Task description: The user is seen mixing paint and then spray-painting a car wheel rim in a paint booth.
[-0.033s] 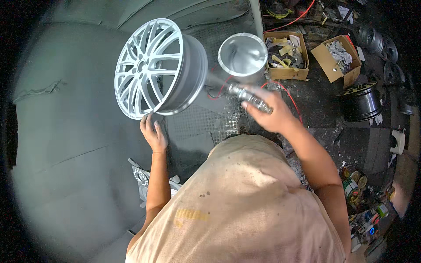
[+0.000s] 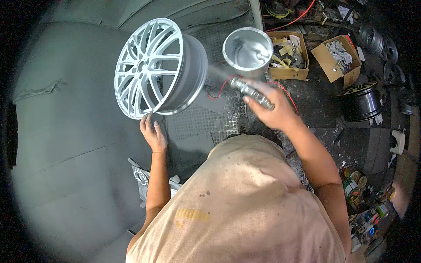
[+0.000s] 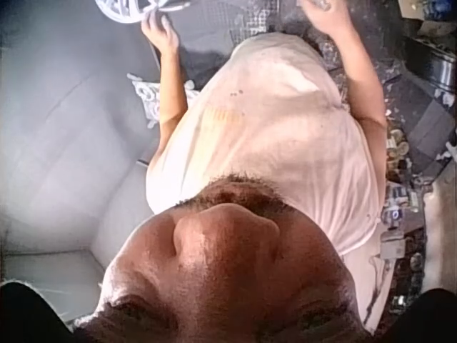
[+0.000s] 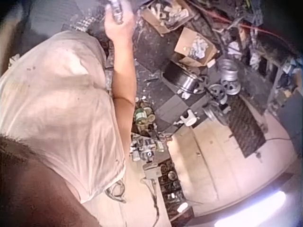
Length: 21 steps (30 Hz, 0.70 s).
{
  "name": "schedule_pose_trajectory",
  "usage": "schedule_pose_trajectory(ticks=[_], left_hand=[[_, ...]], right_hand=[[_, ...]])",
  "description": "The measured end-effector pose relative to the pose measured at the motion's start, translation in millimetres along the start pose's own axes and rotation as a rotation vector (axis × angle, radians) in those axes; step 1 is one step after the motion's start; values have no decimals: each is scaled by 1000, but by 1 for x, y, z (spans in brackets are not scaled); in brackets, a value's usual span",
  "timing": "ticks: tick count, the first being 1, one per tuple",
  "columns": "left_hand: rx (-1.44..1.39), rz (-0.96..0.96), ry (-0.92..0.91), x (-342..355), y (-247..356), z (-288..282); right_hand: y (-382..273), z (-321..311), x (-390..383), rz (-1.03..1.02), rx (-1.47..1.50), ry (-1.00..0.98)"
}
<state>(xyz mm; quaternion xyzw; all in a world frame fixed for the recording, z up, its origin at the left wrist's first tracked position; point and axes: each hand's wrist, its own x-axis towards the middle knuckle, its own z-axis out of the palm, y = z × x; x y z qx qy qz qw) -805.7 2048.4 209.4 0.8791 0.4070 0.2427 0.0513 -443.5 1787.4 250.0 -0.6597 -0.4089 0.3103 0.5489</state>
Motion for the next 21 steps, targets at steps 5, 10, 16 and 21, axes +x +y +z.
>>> schedule_pose_trajectory(ticks=[5, 10, 16, 21], left_hand=[[-14, -12, -13, -1, -8, 0], [-12, 7, -8, -2, -23, 1], [-26, 17, -2, 1, -39, -3], [-28, 60, -28, 3, -60, -11]], right_hand=[[14, -4, 20, -8, -26, 127], [21, 17, -7, 65, 83, -205], [8, 21, -15, 122, 69, -298], [19, -2, 1, 128, -50, -66]])
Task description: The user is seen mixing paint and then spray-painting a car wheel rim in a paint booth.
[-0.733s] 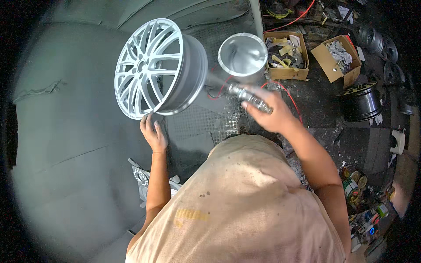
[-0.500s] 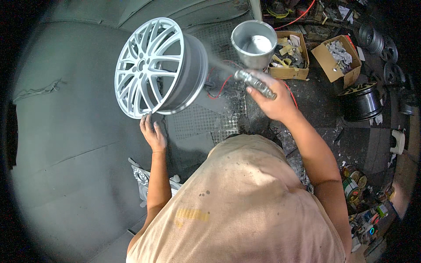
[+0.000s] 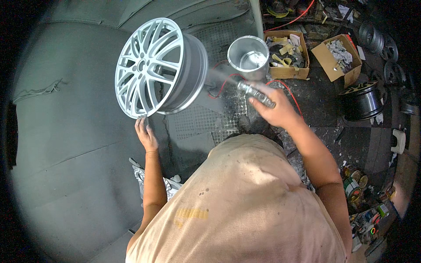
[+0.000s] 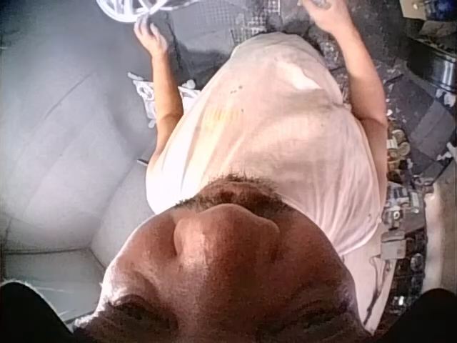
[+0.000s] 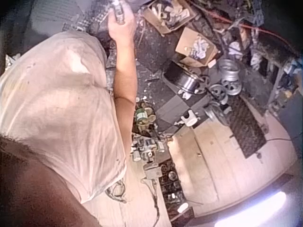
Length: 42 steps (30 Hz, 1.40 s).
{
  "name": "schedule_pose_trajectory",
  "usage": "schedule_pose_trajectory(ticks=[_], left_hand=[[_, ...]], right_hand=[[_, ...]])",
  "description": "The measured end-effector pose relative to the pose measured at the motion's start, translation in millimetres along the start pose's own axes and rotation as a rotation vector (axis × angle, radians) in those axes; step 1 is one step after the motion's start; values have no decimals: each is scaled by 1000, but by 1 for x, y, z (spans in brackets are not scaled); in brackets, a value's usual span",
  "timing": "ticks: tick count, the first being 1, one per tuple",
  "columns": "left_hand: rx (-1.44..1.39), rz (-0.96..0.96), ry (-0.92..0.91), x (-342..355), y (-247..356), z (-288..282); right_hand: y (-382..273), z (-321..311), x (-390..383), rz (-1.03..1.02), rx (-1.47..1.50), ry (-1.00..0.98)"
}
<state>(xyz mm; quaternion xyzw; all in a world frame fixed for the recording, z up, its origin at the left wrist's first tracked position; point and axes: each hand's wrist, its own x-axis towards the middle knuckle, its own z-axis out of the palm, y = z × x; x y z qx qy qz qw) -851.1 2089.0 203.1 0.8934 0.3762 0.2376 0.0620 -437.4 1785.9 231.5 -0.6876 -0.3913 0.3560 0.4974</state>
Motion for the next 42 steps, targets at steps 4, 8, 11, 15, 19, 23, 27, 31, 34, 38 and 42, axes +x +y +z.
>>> schedule_pose_trajectory(ticks=[4, 8, 11, 15, 19, 23, 27, 31, 34, 38, 42], left_hand=[[8, 10, -29, 6, -15, -9], [33, 4, -67, 13, -34, -18], [42, -11, -98, 18, -50, -29], [127, -20, -117, 17, -74, -41], [437, -31, -57, 11, -72, -42], [50, -19, -15, -1, 3, -25], [41, 131, -133, -19, 66, -12], [67, 70, -94, -38, 54, 3], [56, 31, -72, -48, 36, 0], [-18, 9, -39, -59, 22, 1], [-9, -36, -38, -72, 10, 7]], right_hand=[[-9, -12, 6, -119, 11, 137], [-18, 0, -7, -197, 70, 61], [-38, 6, -22, -150, 216, -216], [-43, 15, -34, -258, 198, -279], [-39, 24, -33, -195, 93, -77], [-24, 39, -23, -309, -2, 203], [-13, 60, -30, -288, 29, 145], [-17, 85, -60, -130, 151, -175], [-16, 96, -62, -170, 94, -216], [-3, 92, -49, -142, 56, -21], [-1, 82, -33, -142, -52, 154]])
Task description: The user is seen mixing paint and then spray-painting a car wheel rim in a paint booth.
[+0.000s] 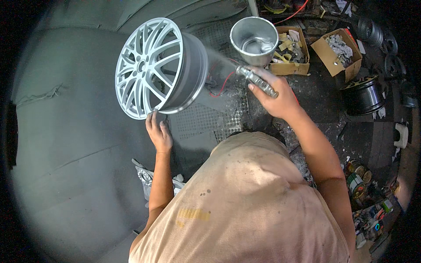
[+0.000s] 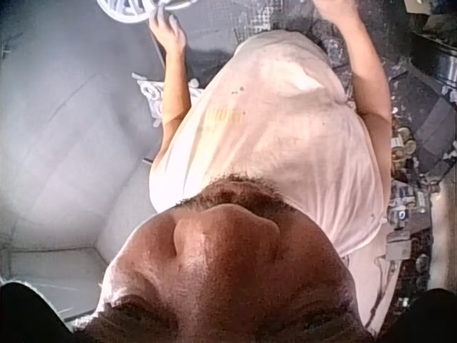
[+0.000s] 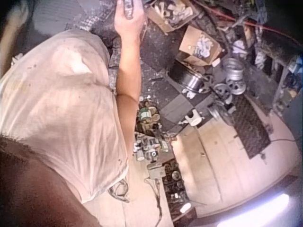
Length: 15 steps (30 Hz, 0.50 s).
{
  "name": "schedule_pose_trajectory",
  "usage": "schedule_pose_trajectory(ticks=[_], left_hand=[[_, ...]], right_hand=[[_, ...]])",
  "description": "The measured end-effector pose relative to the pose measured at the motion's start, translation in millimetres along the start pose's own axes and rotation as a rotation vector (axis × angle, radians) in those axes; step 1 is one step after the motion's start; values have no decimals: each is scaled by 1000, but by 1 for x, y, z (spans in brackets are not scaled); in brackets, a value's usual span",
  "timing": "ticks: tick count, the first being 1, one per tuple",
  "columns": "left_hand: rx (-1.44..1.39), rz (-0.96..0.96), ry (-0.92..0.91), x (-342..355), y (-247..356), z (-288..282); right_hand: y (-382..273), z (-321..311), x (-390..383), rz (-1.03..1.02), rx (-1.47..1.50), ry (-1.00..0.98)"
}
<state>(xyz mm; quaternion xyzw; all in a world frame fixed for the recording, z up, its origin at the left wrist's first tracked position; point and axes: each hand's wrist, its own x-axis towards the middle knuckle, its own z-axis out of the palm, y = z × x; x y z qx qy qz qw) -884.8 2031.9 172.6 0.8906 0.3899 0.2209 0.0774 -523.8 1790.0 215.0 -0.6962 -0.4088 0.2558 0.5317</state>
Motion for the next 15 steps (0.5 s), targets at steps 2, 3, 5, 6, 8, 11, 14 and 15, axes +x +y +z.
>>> schedule_pose_trajectory(ticks=[2, 3, 5, 6, 8, 11, 14, 15], left_hand=[[25, -4, 11, -5, -5, 3], [19, -10, 5, -4, -4, 4], [13, -14, -2, -1, -2, 4], [13, -4, -9, -1, -2, 3], [13, 2, -15, -1, -6, 1], [28, 33, -21, 0, -14, 0], [-14, 64, -18, 0, -26, -2], [-31, 60, -14, -2, -33, -2]], right_hand=[[9, 3, 3, -30, 25, -16], [13, 4, 4, -61, 45, -28], [23, 10, -10, -14, 55, -101], [19, 12, -16, 73, 117, -192], [10, 18, -29, 193, 200, -339], [4, 21, -34, 201, 201, -421], [21, 19, -31, 70, 86, -260], [25, 16, -28, 93, 58, -204]])
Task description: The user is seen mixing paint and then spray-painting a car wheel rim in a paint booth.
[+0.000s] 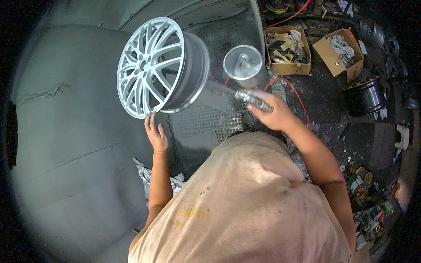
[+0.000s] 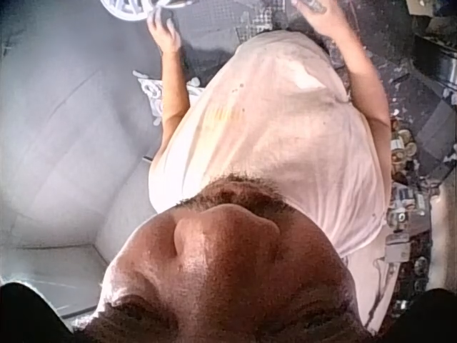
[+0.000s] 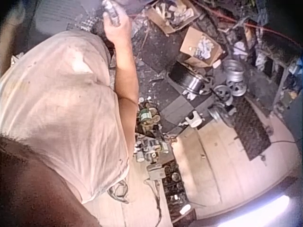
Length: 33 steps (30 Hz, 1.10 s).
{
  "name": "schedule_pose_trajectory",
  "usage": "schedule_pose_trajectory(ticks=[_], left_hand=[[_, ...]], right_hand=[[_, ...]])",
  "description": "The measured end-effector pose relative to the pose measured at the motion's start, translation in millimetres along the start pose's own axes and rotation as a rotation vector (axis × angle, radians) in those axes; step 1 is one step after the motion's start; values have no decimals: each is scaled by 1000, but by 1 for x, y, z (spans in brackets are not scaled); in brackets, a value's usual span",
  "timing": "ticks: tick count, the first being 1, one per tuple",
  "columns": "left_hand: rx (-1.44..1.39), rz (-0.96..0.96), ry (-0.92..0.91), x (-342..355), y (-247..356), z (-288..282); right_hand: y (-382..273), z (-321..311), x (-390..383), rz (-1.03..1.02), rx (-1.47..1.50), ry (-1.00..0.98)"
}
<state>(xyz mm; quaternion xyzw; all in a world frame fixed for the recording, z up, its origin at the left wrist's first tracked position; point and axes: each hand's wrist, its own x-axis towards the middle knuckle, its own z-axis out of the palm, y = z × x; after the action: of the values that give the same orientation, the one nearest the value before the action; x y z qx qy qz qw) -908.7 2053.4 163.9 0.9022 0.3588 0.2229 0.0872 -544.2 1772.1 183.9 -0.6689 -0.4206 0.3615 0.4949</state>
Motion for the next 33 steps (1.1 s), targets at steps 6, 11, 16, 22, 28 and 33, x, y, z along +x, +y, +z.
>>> schedule_pose_trajectory(ticks=[6, 11, 16, 22, 28, 33], left_hand=[[-1, -1, 34, -4, -23, -7], [-7, -43, 39, -1, -53, -16], [48, -84, 83, -2, -82, -23], [333, -160, 152, 5, -74, -24], [123, 88, 42, 21, 50, -7], [101, -25, 3, 5, 35, 8]], right_hand=[[-18, -32, 11, -114, -26, 215], [-35, -17, 0, -162, 16, 116], [-64, -4, -19, -141, 137, -192], [-64, -15, -4, -62, 13, 21], [-39, -9, 14, -315, -52, 339], [-41, 11, -14, -18, 152, -128]])
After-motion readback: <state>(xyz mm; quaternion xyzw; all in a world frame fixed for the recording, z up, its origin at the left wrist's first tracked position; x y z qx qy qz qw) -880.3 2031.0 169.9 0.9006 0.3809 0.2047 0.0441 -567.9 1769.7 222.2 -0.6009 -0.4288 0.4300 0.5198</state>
